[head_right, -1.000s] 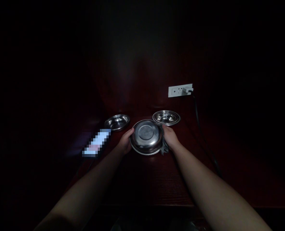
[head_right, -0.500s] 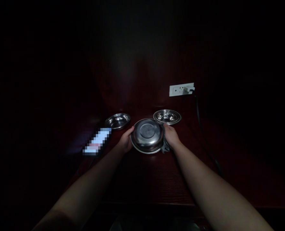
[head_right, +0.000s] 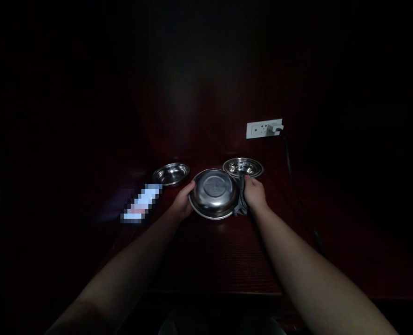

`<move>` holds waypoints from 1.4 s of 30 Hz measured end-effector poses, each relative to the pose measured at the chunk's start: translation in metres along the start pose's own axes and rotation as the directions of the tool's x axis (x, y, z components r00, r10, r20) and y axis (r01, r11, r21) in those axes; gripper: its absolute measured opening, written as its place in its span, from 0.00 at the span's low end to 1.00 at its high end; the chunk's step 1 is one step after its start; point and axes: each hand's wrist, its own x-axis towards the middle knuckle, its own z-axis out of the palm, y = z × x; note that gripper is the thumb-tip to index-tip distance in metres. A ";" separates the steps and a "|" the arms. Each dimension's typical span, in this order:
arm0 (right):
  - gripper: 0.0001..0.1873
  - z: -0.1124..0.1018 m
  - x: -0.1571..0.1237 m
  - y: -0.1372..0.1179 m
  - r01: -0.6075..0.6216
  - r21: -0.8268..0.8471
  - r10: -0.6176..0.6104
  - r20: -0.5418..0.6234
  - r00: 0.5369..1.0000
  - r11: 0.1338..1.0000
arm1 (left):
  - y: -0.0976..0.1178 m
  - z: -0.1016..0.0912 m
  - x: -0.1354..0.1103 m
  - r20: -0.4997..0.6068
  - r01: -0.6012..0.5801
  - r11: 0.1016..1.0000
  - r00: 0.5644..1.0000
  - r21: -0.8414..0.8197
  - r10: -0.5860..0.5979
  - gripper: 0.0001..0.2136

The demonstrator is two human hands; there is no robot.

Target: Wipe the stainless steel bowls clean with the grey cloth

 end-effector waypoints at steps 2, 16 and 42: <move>0.21 -0.004 0.001 -0.002 0.043 0.011 -0.042 -0.086 0.995 0.999 | -0.001 0.000 0.001 -0.018 -0.012 1.000 1.000 -0.013 0.012 0.15; 0.23 -0.003 -0.016 -0.020 0.234 0.017 -0.234 0.092 0.968 0.972 | -0.009 0.008 0.001 -0.090 0.003 1.000 0.996 -0.012 -0.004 0.18; 0.22 -0.007 -0.030 -0.037 0.460 -0.180 -0.355 0.419 0.836 0.870 | -0.012 0.024 -0.015 -0.139 0.017 0.999 0.990 0.037 -0.012 0.16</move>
